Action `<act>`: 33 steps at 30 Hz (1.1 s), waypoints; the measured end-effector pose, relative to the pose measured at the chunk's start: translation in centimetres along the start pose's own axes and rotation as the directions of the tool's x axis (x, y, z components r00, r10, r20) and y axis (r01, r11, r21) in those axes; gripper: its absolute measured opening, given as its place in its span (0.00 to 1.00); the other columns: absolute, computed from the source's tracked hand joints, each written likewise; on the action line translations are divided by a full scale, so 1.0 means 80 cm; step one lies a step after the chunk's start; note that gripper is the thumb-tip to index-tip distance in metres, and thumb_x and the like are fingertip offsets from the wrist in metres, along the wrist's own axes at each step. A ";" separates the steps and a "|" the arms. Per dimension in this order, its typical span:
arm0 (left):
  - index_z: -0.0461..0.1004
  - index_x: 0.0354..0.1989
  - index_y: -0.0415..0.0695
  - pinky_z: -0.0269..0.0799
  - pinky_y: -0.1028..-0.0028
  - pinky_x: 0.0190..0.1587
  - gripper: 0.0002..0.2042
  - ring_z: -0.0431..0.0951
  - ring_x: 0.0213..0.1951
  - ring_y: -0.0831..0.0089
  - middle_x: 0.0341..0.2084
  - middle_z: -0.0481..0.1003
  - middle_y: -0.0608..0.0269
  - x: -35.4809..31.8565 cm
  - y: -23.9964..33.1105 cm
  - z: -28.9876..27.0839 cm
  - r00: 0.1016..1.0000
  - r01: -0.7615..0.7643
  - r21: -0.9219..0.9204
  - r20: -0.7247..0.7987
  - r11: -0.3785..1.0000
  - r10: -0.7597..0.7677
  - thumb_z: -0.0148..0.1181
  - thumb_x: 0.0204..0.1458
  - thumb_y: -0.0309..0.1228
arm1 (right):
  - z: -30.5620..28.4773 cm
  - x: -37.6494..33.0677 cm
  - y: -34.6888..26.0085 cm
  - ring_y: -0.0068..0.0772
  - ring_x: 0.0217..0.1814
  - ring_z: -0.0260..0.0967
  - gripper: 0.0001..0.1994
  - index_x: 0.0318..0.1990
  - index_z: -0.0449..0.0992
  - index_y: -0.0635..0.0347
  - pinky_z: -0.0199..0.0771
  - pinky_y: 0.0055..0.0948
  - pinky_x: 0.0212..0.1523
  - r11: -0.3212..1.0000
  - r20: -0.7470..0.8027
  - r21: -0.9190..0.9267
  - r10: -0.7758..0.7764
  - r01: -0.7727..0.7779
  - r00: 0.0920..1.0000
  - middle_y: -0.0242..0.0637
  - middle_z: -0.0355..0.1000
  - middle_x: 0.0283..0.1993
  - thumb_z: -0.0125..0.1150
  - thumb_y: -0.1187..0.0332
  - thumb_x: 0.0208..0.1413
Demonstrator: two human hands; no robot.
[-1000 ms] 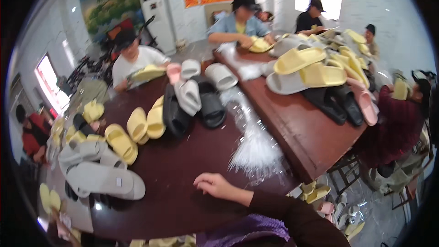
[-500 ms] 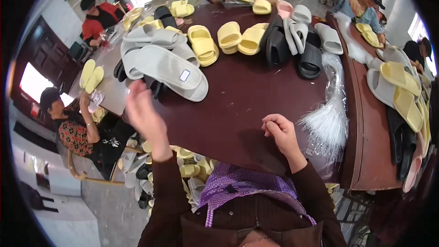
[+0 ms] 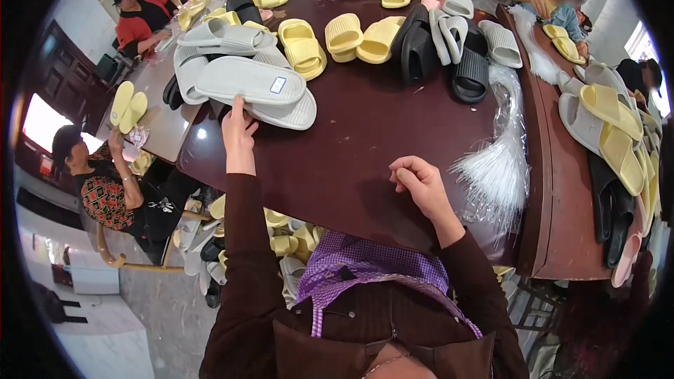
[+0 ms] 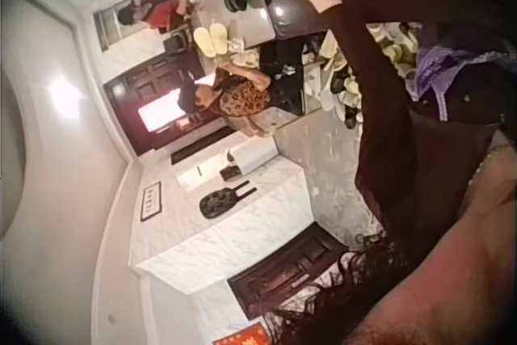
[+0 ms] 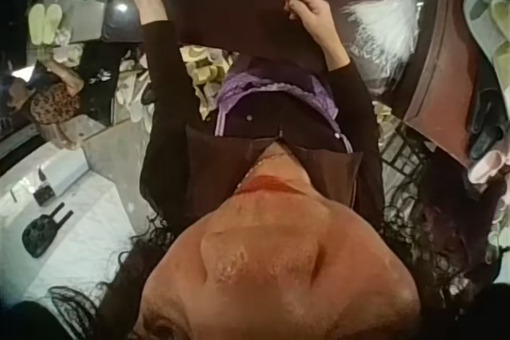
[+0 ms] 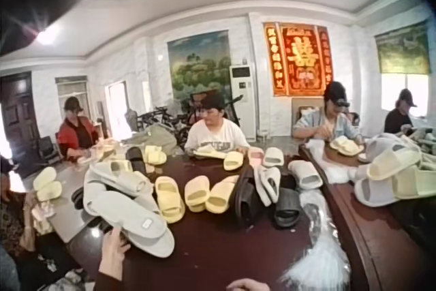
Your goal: The person pairs slides together by picking up pairs of slides, threading plastic tag fasteners through them, and securing the fasteners by hand.
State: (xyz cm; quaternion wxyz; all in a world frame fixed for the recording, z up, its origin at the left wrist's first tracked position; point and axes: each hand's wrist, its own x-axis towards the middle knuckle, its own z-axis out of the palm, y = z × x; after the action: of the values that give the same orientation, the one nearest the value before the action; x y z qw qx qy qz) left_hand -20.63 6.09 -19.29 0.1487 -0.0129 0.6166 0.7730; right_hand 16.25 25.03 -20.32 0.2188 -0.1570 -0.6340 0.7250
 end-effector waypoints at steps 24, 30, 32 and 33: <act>0.55 0.64 0.37 0.57 0.56 0.63 0.28 0.61 0.61 0.56 0.59 0.64 0.51 -0.192 -0.107 0.145 0.489 0.541 -0.616 0.784 0.573 0.382 0.49 0.58 0.40 | 0.007 -0.019 0.009 0.35 0.44 0.71 0.27 0.59 0.61 0.68 0.74 0.33 0.42 0.756 0.298 0.532 0.255 -0.382 0.920 0.42 0.70 0.48 0.59 0.63 0.56; 0.52 0.65 0.39 0.56 0.57 0.64 0.41 0.59 0.62 0.58 0.62 0.59 0.53 -0.192 -0.094 0.128 0.593 0.485 -0.349 0.805 0.802 -0.009 0.52 0.51 0.58 | -0.005 -0.032 -0.011 0.34 0.53 0.70 0.26 0.58 0.61 0.70 0.72 0.32 0.51 0.837 0.001 0.521 0.196 -0.168 0.981 0.44 0.69 0.53 0.60 0.68 0.54; 0.52 0.65 0.40 0.56 0.57 0.64 0.44 0.60 0.62 0.58 0.62 0.59 0.53 -0.195 -0.095 0.121 0.647 0.395 -0.286 0.762 0.873 -0.043 0.52 0.49 0.62 | -0.019 -0.032 -0.010 0.35 0.53 0.70 0.25 0.57 0.61 0.71 0.71 0.33 0.53 0.886 -0.029 0.438 0.181 -0.150 0.983 0.44 0.69 0.53 0.58 0.71 0.53; 0.52 0.65 0.40 0.57 0.57 0.64 0.45 0.60 0.62 0.59 0.62 0.59 0.53 -0.200 -0.098 0.117 0.640 0.363 -0.261 0.768 0.894 -0.035 0.52 0.47 0.64 | -0.020 -0.034 -0.010 0.35 0.53 0.70 0.24 0.57 0.62 0.71 0.71 0.33 0.54 0.908 -0.037 0.392 0.176 -0.147 0.984 0.44 0.69 0.53 0.57 0.73 0.53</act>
State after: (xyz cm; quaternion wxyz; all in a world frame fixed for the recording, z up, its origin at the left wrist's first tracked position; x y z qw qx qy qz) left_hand -1.88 13.16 -21.26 0.4683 0.2056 0.3274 0.7945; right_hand 19.46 25.10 -19.89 0.2075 -0.1884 -0.4545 0.8455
